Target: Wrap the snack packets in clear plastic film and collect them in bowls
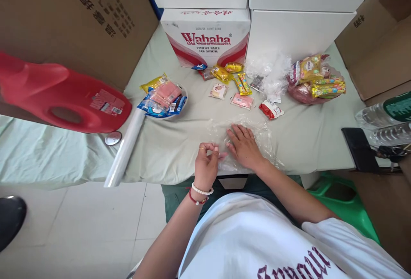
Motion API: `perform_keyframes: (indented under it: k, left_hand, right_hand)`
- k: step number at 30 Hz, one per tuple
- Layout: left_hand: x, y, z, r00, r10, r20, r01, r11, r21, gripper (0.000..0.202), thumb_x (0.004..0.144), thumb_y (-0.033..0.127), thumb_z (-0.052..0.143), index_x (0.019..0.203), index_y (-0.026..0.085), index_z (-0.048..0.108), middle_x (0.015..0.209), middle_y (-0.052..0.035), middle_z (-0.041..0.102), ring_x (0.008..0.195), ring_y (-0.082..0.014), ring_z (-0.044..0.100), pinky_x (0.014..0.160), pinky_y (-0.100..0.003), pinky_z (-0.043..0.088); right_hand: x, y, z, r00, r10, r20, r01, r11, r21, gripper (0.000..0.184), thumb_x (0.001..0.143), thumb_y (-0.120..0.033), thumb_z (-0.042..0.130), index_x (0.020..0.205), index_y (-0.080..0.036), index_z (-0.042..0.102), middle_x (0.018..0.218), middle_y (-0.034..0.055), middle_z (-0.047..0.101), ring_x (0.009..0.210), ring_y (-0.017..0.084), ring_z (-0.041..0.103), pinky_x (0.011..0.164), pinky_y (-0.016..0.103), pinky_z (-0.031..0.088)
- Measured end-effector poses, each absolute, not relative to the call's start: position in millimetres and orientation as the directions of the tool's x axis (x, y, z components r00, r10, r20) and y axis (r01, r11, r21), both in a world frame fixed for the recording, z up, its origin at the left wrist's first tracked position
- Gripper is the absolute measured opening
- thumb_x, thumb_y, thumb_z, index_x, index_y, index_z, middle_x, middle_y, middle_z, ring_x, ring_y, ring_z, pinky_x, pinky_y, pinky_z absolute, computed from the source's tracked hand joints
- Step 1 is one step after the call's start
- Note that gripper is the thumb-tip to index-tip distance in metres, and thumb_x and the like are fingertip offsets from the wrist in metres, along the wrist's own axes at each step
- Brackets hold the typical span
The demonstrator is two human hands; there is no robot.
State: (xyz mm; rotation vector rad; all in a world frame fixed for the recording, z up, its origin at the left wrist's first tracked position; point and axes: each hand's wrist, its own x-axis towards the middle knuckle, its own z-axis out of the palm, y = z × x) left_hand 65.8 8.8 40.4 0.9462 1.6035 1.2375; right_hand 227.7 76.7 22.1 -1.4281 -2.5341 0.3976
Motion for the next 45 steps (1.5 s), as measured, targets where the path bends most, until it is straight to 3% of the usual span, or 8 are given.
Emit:
perform_keyframes:
  k: [5,8,18,22,27,31,36,45]
  left_hand:
    - [72,4,51,-0.274,0.859,-0.434,-0.028,0.444,0.896,0.073,0.065,0.052,0.085,0.116,0.026,0.040,0.125,-0.0089,0.066,0.052,-0.0058,0.060,0.049,-0.024,0.049]
    - [68,-9,55,-0.178,0.830,-0.528,-0.019,0.534,0.845,0.080,0.060,0.047,0.089,0.124,0.022,0.047,0.101,-0.0038,0.073,0.049,-0.0061,0.053,0.049,-0.023,0.044]
    - [31,-52,54,0.058,0.683,-0.728,-0.048,0.731,0.681,0.060,0.058,0.071,0.085,0.067,0.016,0.063,0.049,0.0078,0.041,0.046,-0.0035,0.026,0.046,-0.021,0.015]
    - [7,-73,59,-0.180,0.717,-0.674,0.141,0.697,0.703,0.061,0.064,0.076,0.078,0.066,0.017,0.062,0.048,0.0068,0.042,0.046,-0.0063,0.031,0.048,-0.022,0.022]
    - [38,-49,86,-0.484,0.866,-0.126,0.457,0.373,0.807,0.045,0.096,0.062,0.052,0.091,0.021,0.069,0.070,-0.0007,0.064,0.065,-0.0157,0.057,0.064,-0.028,0.046]
    - [80,17,71,-0.179,0.966,0.188,0.745,0.008,0.667,0.050,0.104,0.046,0.033,0.124,0.017,0.069,0.130,-0.0159,0.071,0.127,-0.0264,0.062,0.113,-0.045,0.044]
    - [66,69,22,-0.001,0.998,0.058,0.944,-0.018,0.330,0.062,0.105,0.044,0.029,0.160,0.017,0.040,0.166,-0.0175,0.039,0.156,-0.0312,0.034,0.127,-0.068,0.003]
    - [21,69,18,0.076,0.996,0.037,0.969,-0.083,0.232,0.062,0.105,0.048,0.034,0.161,0.023,0.037,0.171,-0.0153,0.028,0.158,-0.0309,0.031,0.125,-0.072,0.005]
  right_hand:
    - [230,79,23,-0.474,0.880,0.039,0.821,0.457,-0.342,0.058,0.108,-0.042,0.039,0.159,-0.016,0.045,0.169,0.0134,0.033,0.157,0.034,0.027,0.128,0.058,0.016]
    - [229,80,22,-0.472,0.880,0.045,0.817,0.456,-0.352,0.057,0.108,-0.042,0.039,0.159,-0.017,0.045,0.169,0.0137,0.034,0.156,0.034,0.028,0.128,0.059,0.016]
    - [236,86,19,-0.482,0.875,0.045,0.792,0.457,-0.405,0.054,0.110,-0.043,0.034,0.152,-0.017,0.055,0.166,0.0123,0.040,0.156,0.031,0.030,0.129,0.055,0.016]
    - [238,87,19,-0.472,0.881,0.025,0.793,0.437,-0.424,0.054,0.110,-0.044,0.035,0.151,-0.016,0.056,0.166,0.0116,0.040,0.156,0.030,0.031,0.130,0.052,0.016]
    - [226,80,19,-0.458,0.887,0.065,0.808,0.446,-0.384,0.054,0.108,-0.043,0.041,0.153,-0.017,0.053,0.167,0.0123,0.039,0.156,0.032,0.029,0.129,0.057,0.014]
    - [216,75,20,-0.474,0.879,0.044,0.810,0.456,-0.369,0.053,0.108,-0.041,0.038,0.154,-0.018,0.051,0.167,0.0114,0.039,0.156,0.034,0.028,0.128,0.059,0.014]
    - [241,83,23,-0.505,0.862,0.033,0.802,0.483,-0.352,0.055,0.108,-0.040,0.039,0.156,-0.016,0.049,0.169,0.0133,0.033,0.157,0.033,0.027,0.127,0.056,0.021]
    - [350,104,22,-0.214,0.967,0.141,0.940,0.243,-0.238,0.052,0.106,-0.043,0.040,0.146,-0.016,0.058,0.157,0.0198,0.049,0.146,0.038,0.042,0.117,0.067,0.034]
